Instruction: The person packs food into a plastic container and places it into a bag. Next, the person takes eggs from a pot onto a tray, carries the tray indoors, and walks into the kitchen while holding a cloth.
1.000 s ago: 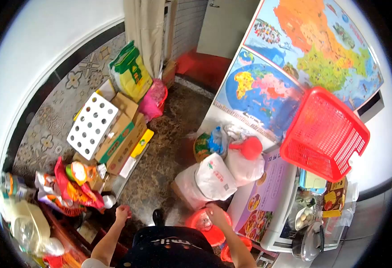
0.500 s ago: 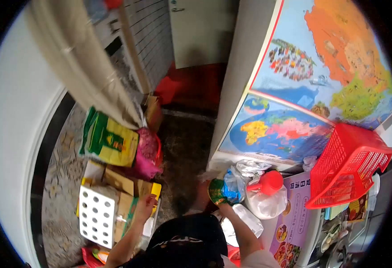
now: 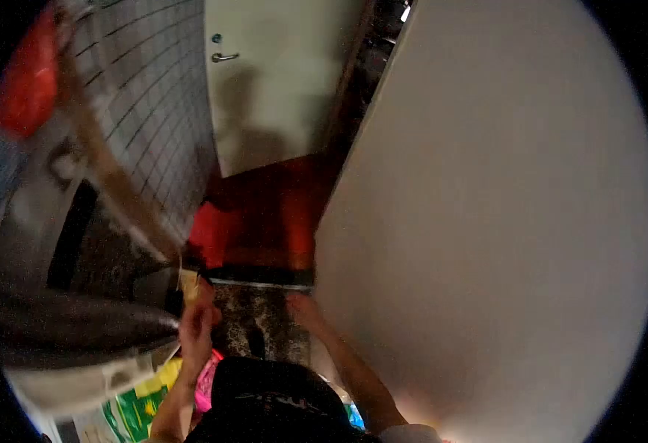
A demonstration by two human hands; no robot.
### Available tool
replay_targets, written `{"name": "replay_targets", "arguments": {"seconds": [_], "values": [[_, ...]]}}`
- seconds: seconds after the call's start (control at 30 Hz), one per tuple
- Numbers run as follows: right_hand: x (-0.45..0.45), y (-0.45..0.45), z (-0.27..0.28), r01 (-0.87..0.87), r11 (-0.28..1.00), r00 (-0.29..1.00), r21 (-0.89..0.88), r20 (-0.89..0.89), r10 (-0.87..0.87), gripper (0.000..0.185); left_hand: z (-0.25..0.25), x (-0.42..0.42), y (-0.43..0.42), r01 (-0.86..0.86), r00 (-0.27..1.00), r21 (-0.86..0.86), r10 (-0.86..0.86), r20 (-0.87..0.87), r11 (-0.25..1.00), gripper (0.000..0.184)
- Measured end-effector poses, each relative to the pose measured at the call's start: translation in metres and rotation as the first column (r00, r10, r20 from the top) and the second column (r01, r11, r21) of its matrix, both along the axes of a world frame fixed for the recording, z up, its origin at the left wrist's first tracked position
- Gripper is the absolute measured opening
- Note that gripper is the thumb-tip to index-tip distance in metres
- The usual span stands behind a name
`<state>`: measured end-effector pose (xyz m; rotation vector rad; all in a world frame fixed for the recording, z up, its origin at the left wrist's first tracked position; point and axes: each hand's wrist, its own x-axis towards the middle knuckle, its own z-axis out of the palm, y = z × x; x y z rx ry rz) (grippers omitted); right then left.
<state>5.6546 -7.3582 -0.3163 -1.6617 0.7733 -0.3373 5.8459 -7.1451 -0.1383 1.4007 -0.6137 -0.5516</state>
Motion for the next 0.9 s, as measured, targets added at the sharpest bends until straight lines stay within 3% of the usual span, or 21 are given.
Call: {"name": "replay_targets", "arguments": {"seconds": [0.07,0.1,0.17,0.23,0.3,0.37,0.43,0.47,0.5,0.53,0.6,0.63,0.7,0.73,0.8,0.9], "values": [[0.009,-0.034,0.011,0.277,0.961,0.954,0.019,-0.128,-0.273,0.027,0.081,0.054,-0.081,0.080,0.951,-0.107,-0.044,0.305,0.991,0.016],[0.020,-0.049,0.030,0.345,0.894,0.834,-0.285,-0.344,-0.432,0.030,0.112,0.079,-0.116,0.137,0.884,-0.157,-0.050,0.464,0.978,0.016],[0.019,-0.110,0.034,0.287,0.928,0.843,-0.237,-0.397,-0.363,0.024,0.135,0.123,-0.183,0.203,0.779,-0.407,0.105,0.618,0.890,0.016],[0.032,-0.156,0.009,0.388,0.894,0.876,-0.226,-0.211,-0.434,0.023,0.179,0.174,-0.240,0.265,0.614,-0.273,0.056,0.787,0.925,0.016],[0.066,-0.216,-0.027,0.478,0.870,0.853,-0.120,-0.172,-0.492,0.022,0.145,0.230,-0.318,0.131,0.336,-0.332,0.273,0.901,0.934,0.015],[0.080,-0.239,-0.072,0.493,0.870,0.862,0.001,-0.136,-0.488,0.020,0.184,0.248,-0.363,0.155,0.445,-0.156,0.072,0.893,0.976,0.018],[0.129,-0.331,-0.129,0.431,0.897,0.902,0.095,-0.033,-0.430,0.018,0.239,0.278,-0.448,0.164,0.515,0.004,-0.089,0.852,0.986,0.021],[0.167,-0.373,-0.097,0.283,0.932,0.917,-0.225,-0.221,-0.332,0.018,0.267,0.284,-0.478,0.190,0.544,0.107,-0.195,0.816,0.976,0.023],[0.221,-0.405,-0.061,0.062,0.881,0.855,-0.469,-0.430,-0.289,0.019,0.289,0.299,-0.508,0.236,0.564,0.219,-0.318,0.762,0.947,0.024],[0.263,-0.440,-0.050,0.291,0.941,0.929,-0.173,-0.185,-0.322,0.021,0.297,0.314,-0.543,0.295,0.605,0.129,-0.290,0.742,0.947,0.036],[0.323,-0.522,-0.010,0.365,0.928,0.917,0.068,0.144,-0.371,0.024,0.313,0.338,-0.607,0.324,0.571,0.057,-0.243,0.784,0.944,0.032],[0.349,-0.562,0.027,0.330,0.943,0.925,-0.035,0.212,-0.316,0.026,0.322,0.350,-0.639,0.332,0.546,0.042,-0.228,0.806,0.942,0.031],[0.386,-0.625,0.134,0.338,0.901,0.932,-0.272,-0.036,-0.360,0.027,0.339,0.370,-0.699,0.372,0.501,0.018,-0.217,0.838,0.928,0.027],[0.390,-0.659,0.158,0.347,0.874,0.925,-0.339,-0.033,-0.380,0.027,0.345,0.376,-0.726,0.402,0.475,0.007,-0.215,0.853,0.916,0.025],[0.381,-0.696,0.184,0.340,0.820,0.921,-0.461,-0.014,-0.390,0.027,0.351,0.378,-0.761,0.456,0.428,-0.007,-0.212,0.879,0.890,0.022],[0.368,-0.745,0.170,0.450,0.773,0.819,-0.448,-0.139,-0.557,0.028,0.345,0.410,-0.842,0.563,0.362,-0.021,-0.224,0.905,0.826,0.018]]}}
